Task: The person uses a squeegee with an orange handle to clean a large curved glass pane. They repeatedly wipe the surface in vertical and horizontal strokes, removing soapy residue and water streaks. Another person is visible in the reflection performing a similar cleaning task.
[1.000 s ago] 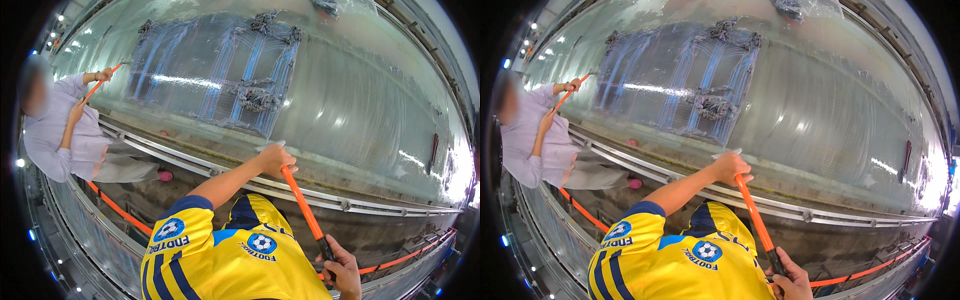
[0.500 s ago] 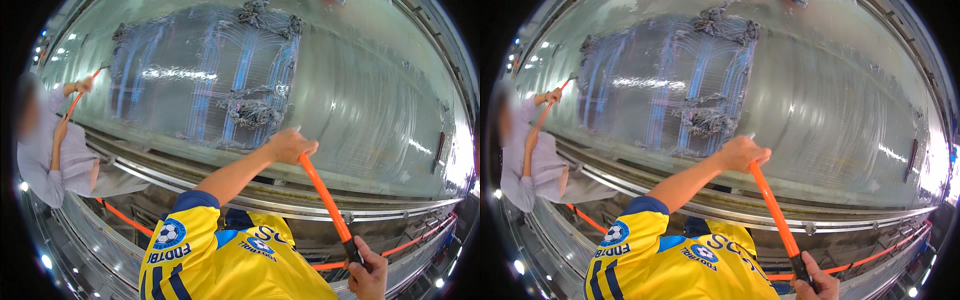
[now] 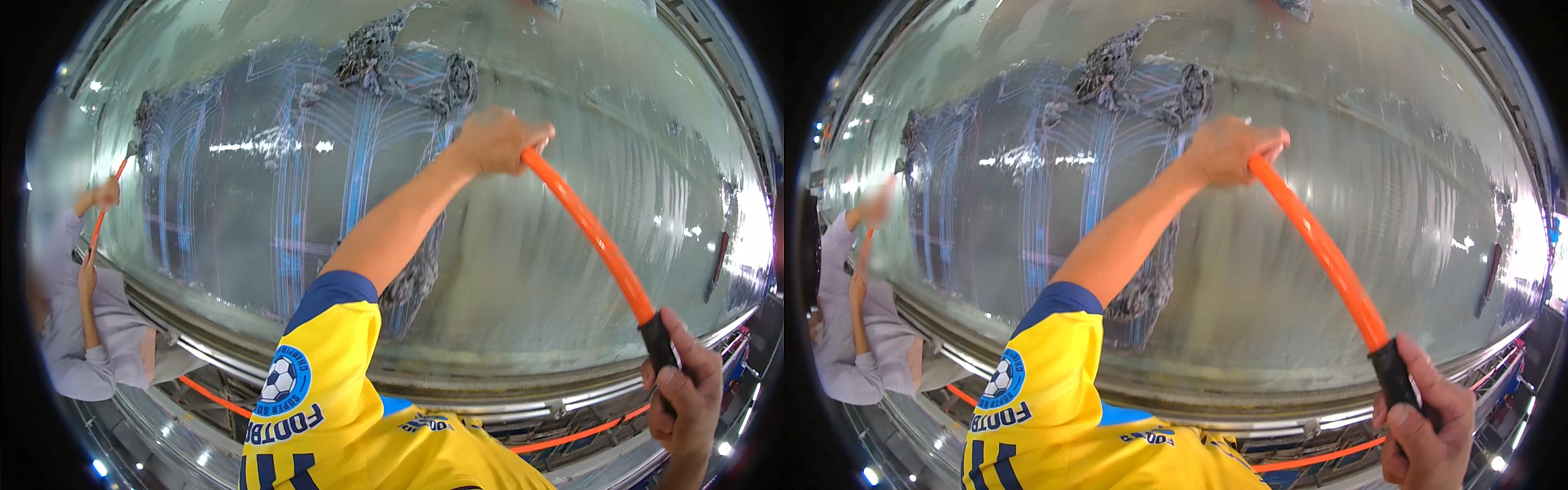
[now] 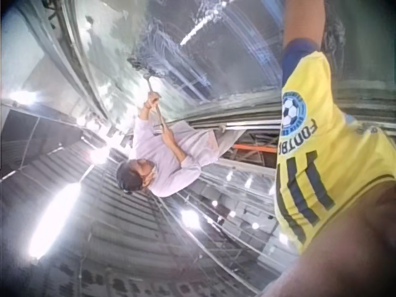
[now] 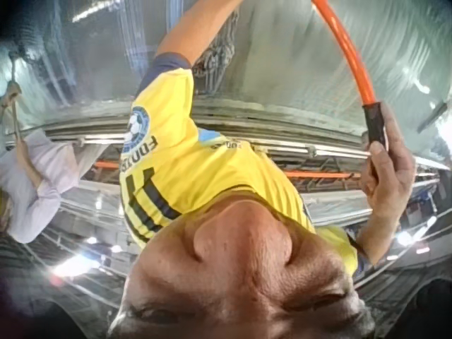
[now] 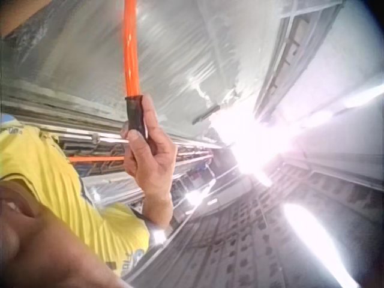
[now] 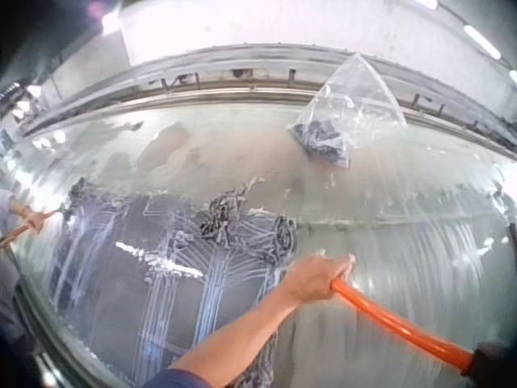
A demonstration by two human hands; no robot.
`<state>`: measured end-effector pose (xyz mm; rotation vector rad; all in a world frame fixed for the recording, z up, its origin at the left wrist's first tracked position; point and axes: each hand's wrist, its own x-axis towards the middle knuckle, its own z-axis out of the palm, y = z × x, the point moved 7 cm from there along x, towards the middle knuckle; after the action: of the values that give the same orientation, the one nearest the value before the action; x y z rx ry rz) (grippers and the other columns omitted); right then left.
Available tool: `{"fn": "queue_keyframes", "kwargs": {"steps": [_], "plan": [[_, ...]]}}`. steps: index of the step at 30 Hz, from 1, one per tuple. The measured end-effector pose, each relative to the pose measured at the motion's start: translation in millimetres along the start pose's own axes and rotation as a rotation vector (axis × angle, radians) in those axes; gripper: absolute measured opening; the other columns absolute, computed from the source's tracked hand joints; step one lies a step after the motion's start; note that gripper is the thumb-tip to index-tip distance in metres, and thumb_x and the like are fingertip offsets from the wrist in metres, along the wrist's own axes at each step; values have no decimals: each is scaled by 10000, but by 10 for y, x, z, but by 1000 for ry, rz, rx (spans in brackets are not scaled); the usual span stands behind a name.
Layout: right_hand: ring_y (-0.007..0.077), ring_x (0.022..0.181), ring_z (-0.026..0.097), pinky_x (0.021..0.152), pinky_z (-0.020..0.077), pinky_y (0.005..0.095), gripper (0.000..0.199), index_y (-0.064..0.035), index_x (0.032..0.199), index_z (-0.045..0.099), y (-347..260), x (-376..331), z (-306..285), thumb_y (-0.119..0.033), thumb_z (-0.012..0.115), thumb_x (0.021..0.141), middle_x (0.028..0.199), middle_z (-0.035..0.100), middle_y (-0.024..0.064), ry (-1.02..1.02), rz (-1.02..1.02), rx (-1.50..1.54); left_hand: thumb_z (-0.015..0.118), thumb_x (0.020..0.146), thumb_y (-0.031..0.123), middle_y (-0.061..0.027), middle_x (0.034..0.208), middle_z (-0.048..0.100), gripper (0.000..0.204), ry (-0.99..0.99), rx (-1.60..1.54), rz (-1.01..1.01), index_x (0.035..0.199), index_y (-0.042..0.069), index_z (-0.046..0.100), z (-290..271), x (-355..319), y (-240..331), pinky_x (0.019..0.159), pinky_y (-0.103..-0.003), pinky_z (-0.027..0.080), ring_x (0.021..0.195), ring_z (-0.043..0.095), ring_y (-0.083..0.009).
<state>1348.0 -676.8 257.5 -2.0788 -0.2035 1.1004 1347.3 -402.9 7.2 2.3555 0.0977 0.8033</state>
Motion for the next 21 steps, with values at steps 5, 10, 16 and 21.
{"fn": "queue_keyframes", "kwargs": {"steps": [5,10,16,21], "plan": [[38,394,417,358,303,192,568,20,1439,506,-580,208,-50,-54,586,881,798,635,94,26,-40,-22,658,867,211,-49,710,673,174,-45,-48,17,1038,200,629,76,756,-181,526,-472,482,613,647,-335],[56,498,411,403,311,236,599,-99,1501,471,-475,915,446,-45,560,911,897,611,24,-237,-6,145,669,859,284,-121,805,701,225,-77,98,212,1048,160,666,-249,1026,-1172,631,-500,523,680,662,-376],[74,479,396,409,308,242,640,-98,1538,410,617,-94,-214,-14,549,920,941,615,56,-200,144,212,668,858,287,-107,753,694,222,-147,-23,148,1030,150,697,298,119,354,662,-469,541,702,661,-357],[69,449,407,387,284,236,635,-80,1533,418,1992,-1434,-300,9,537,917,904,638,69,-201,269,265,684,867,316,-56,621,607,204,-352,-13,120,791,131,646,464,-1331,1862,576,-444,481,621,628,-304]]}}
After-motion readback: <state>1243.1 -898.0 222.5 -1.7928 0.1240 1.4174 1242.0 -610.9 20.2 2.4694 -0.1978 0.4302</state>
